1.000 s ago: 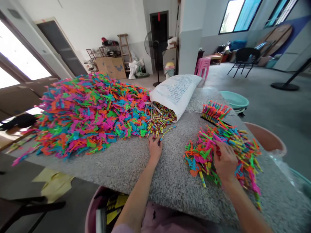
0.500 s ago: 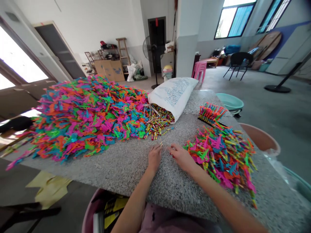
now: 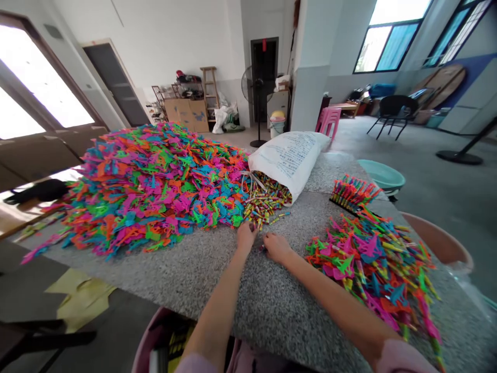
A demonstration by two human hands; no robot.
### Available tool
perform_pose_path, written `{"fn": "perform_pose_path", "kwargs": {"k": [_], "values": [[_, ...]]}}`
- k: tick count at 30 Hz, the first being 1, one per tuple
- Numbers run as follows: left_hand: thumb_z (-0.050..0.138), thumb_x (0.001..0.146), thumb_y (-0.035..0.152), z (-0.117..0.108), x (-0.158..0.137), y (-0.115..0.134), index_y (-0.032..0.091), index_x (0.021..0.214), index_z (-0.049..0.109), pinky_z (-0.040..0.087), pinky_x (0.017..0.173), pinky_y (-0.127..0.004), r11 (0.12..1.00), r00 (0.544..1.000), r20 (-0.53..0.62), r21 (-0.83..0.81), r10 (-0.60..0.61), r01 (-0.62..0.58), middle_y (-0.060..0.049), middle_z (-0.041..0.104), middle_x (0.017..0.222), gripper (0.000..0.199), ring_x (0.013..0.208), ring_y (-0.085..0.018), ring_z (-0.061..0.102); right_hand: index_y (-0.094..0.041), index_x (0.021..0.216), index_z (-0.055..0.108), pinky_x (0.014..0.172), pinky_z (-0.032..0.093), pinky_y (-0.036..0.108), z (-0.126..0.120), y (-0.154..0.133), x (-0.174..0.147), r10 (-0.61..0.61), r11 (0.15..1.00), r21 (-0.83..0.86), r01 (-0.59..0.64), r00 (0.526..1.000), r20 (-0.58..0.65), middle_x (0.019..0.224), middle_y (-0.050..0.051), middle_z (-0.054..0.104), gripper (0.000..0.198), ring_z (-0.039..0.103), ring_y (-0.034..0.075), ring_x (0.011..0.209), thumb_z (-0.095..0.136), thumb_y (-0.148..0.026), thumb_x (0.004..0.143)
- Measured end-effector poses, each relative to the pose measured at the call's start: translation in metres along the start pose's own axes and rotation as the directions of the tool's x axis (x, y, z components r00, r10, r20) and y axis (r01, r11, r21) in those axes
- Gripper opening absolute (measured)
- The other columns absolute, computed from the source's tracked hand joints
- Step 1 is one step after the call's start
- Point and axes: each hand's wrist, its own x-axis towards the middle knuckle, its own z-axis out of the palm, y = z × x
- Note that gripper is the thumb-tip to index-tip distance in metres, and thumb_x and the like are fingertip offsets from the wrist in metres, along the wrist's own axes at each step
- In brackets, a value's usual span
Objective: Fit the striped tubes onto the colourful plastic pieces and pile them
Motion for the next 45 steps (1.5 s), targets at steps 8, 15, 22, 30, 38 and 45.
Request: {"fn": "perform_pose_path", "kwargs": {"k": [8,15,22,30,38,45], "values": [[0.057,0.080,0.016,0.001,-0.028,-0.001,0.016,0.085,0.065,0.048,0.078,-0.032,0.999,0.999,0.003,0.018,0.037,-0.037,-0.006,0.065,0.086,0.010,0.078,-0.017,0.061,-0.014,0.100,0.062,0.066,0.041,0.025,-0.003,0.020,0.013,0.283,0.944,0.190,-0.271,0.959,-0.036,0.089,0.011,0.069,0.021,0.064,0.021,0.082,0.051,-0.025,0.087],[0.056,0.074,0.011,-0.049,-0.046,-0.007,0.018,0.082,0.067,0.051,0.073,-0.032,1.000,0.999,-0.024,-0.010,0.027,-0.027,-0.005,0.063,0.082,0.015,0.072,-0.016,0.060,-0.014,0.100,0.062,0.064,0.039,0.022,-0.005,0.027,0.038,0.234,0.926,0.309,-0.217,0.972,-0.020,0.089,0.008,0.069,0.020,0.062,0.017,0.078,0.048,-0.019,0.087],[0.061,0.062,0.007,-0.074,-0.041,0.000,0.018,0.085,0.067,0.048,0.057,-0.024,0.993,0.977,0.203,-0.114,0.060,-0.037,0.001,0.060,0.064,0.026,0.057,-0.013,0.058,-0.018,0.085,0.063,0.086,0.039,0.025,-0.008,0.040,0.018,-0.098,0.928,0.364,0.084,0.995,0.020,0.101,0.007,0.065,0.024,0.058,0.020,0.101,0.061,-0.001,0.069],[0.057,0.072,0.011,-0.031,-0.041,0.023,0.017,0.089,0.068,0.053,0.073,-0.029,0.960,0.985,0.165,-0.280,0.058,-0.010,-0.005,0.068,0.084,0.021,0.075,-0.016,0.065,-0.016,0.070,0.058,0.064,0.043,0.022,-0.004,0.045,0.019,-0.069,0.822,0.563,0.087,0.996,-0.052,0.068,-0.001,0.060,0.007,0.057,0.014,0.067,0.065,-0.015,0.071],[0.050,0.087,0.033,-0.009,-0.071,0.030,0.017,0.103,0.072,0.049,0.090,-0.038,0.937,0.997,0.000,-0.342,-0.077,0.072,-0.010,0.067,0.097,0.031,0.094,-0.022,0.063,-0.015,0.099,0.053,0.071,0.049,0.026,0.036,0.007,0.003,0.192,0.610,0.789,0.076,0.951,-0.241,0.085,0.004,0.065,0.024,0.061,0.015,0.075,0.053,-0.030,0.080],[0.045,0.091,0.040,-0.012,-0.095,0.050,0.019,0.116,0.066,0.044,0.098,-0.039,0.970,0.995,-0.068,-0.238,-0.075,0.056,-0.012,0.061,0.108,0.040,0.104,-0.023,0.058,-0.016,0.105,0.058,0.073,0.050,0.029,0.048,-0.016,-0.004,0.311,0.531,0.843,0.082,0.907,-0.283,0.091,0.008,0.070,0.029,0.064,0.018,0.077,0.053,-0.031,0.081]]}}
